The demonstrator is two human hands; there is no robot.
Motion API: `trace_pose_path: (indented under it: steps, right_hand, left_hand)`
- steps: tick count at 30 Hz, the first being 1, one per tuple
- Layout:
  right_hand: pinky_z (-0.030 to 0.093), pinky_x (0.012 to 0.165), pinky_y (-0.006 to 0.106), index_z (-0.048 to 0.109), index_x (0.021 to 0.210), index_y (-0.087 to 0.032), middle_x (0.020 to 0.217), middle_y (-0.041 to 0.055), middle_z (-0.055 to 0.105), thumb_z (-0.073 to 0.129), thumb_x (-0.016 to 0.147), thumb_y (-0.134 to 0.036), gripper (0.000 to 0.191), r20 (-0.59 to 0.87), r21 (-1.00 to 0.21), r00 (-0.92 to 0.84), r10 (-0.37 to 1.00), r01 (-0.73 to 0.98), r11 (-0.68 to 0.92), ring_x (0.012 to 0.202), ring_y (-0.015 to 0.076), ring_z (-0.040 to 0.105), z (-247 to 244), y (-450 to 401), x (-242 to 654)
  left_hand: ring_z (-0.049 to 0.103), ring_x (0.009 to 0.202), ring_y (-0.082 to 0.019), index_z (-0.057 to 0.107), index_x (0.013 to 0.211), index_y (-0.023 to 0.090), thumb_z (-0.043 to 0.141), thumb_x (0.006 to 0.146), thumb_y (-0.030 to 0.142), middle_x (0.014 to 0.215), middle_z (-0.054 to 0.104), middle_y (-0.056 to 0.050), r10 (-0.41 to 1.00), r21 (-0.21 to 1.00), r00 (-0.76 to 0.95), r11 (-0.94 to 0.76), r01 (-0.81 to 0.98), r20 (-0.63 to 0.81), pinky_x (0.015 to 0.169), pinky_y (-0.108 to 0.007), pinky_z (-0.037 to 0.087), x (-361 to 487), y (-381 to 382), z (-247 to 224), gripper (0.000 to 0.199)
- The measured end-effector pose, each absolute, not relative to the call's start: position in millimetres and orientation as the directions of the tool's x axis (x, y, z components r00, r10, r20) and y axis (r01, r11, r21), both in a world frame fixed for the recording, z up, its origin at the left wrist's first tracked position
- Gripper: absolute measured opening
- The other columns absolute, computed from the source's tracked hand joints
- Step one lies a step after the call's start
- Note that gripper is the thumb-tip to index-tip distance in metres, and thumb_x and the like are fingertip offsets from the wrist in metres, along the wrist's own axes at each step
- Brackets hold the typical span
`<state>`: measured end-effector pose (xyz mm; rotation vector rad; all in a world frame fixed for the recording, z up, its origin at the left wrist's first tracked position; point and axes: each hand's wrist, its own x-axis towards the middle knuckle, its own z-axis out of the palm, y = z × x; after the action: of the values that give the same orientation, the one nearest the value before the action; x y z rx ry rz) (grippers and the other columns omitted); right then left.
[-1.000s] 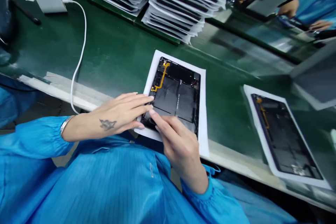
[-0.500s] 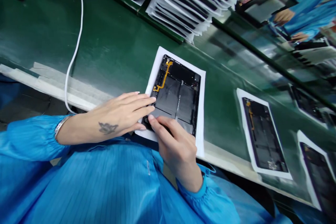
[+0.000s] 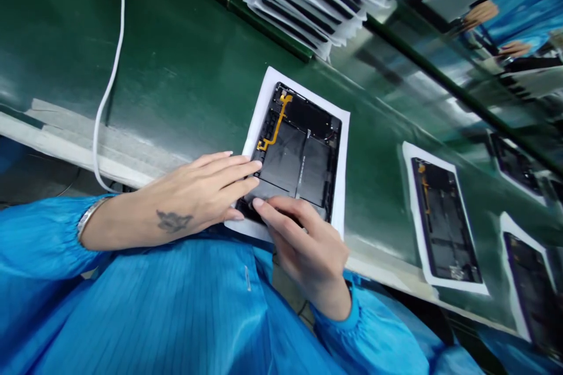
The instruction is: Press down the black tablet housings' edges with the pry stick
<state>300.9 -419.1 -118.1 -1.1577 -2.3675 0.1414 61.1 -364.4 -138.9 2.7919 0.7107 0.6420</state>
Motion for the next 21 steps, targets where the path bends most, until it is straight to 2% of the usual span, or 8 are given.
trace_pose_path:
  steps: [8,11,15,18,21]
  right_hand:
    - [0.052,0.068,0.025,0.063,0.118,-0.014,0.101,0.0085,0.071,0.055,0.095,-0.002,0.028,0.413,-0.187,-0.54,0.733,0.738,0.649,0.083,0.0141,0.064,-122,-419,288]
    - [0.048,0.063,0.026,0.064,0.114,-0.013,0.098,0.0078,0.072,0.05,0.098,-0.004,0.024,0.397,-0.103,-0.575,0.716,0.747,0.657,0.078,0.0136,0.062,-116,-418,287]
    - [0.044,0.059,0.029,0.066,0.105,-0.01,0.093,0.0088,0.072,0.046,0.099,-0.004,0.022,0.316,-0.002,-0.659,0.682,0.719,0.695,0.072,0.014,0.058,-102,-415,281]
    - [0.039,0.056,0.03,0.067,0.091,-0.013,0.085,0.0053,0.07,0.051,0.099,-0.009,0.019,0.258,0.077,-0.716,0.648,0.684,0.725,0.064,0.0128,0.049,-92,-411,277]
    - [0.036,0.054,0.031,0.068,0.087,-0.016,0.082,0.0021,0.068,0.05,0.101,-0.012,0.023,0.224,0.129,-0.76,0.61,0.644,0.754,0.062,0.0126,0.048,-87,-407,276]
  left_hand:
    - [0.041,0.148,-0.024,0.048,0.144,0.01,0.038,0.109,0.037,0.155,0.048,-0.015,0.482,0.274,0.789,-0.874,0.401,0.381,0.125,-0.044,0.033,61,-364,-141,0.046]
    - [0.041,0.148,-0.024,0.048,0.144,0.01,0.038,0.109,0.037,0.155,0.048,-0.015,0.474,0.258,0.788,-0.879,0.4,0.394,0.125,-0.044,0.034,60,-364,-143,0.046]
    - [0.039,0.149,-0.025,0.048,0.144,0.009,0.038,0.109,0.035,0.155,0.047,-0.015,0.476,0.252,0.794,-0.878,0.407,0.378,0.125,-0.045,0.033,61,-364,-143,0.045]
    - [0.04,0.148,-0.025,0.048,0.144,0.008,0.038,0.109,0.035,0.155,0.047,-0.015,0.479,0.267,0.799,-0.876,0.403,0.364,0.126,-0.045,0.033,61,-364,-142,0.046]
    - [0.043,0.146,-0.025,0.05,0.143,0.008,0.042,0.108,0.037,0.154,0.049,-0.015,0.498,0.288,0.782,-0.865,0.412,0.375,0.125,-0.042,0.034,61,-363,-142,0.046]
